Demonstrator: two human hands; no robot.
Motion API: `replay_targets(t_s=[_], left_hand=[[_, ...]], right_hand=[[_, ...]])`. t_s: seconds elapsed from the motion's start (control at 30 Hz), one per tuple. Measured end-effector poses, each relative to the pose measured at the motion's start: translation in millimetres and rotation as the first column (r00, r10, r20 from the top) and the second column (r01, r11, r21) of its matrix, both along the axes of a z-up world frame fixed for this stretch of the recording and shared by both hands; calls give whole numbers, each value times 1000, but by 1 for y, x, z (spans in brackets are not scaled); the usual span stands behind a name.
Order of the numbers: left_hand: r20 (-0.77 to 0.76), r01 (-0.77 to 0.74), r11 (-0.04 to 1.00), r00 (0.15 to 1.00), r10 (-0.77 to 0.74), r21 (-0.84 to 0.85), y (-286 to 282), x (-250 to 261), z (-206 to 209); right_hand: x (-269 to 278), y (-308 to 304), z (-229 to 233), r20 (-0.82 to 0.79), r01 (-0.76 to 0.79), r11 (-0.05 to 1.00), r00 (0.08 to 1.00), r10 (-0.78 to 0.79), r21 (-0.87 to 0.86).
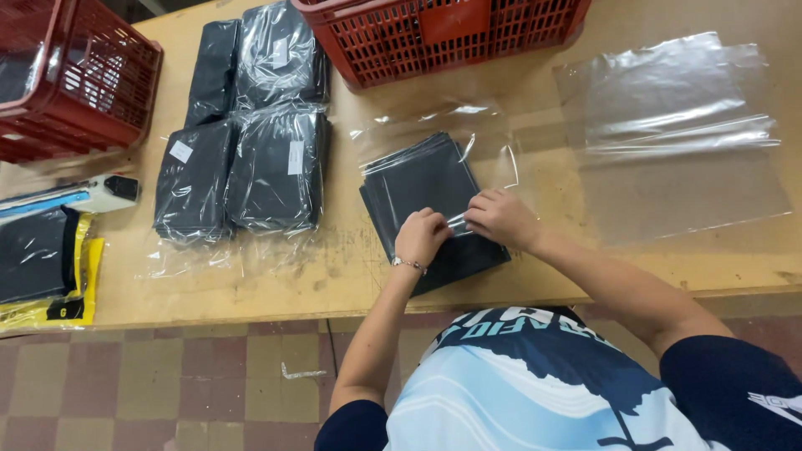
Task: Packaging stacks of black plastic bags into clear plastic sleeves
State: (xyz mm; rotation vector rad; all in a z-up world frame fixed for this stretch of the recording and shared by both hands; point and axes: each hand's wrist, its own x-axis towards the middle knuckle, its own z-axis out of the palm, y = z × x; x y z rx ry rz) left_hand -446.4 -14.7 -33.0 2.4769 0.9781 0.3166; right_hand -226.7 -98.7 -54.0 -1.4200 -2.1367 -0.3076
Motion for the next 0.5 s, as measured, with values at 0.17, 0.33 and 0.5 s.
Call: replay_targets(t_s=[0.17,0.33,0.5], left_hand=[[-118,-144,982,985,130,-119,-3,-3,10],[-377,-217,965,890,257,148,-6,-25,-26],[-285,-178,904,910,302,389,-9,-65,-34]], right_hand=[[-12,-1,11,-39,69,997,997,-70,-27],[-8,2,-4,21,133,990,991,-132,-43],[18,1,-27,199,315,948,927,-319,53]])
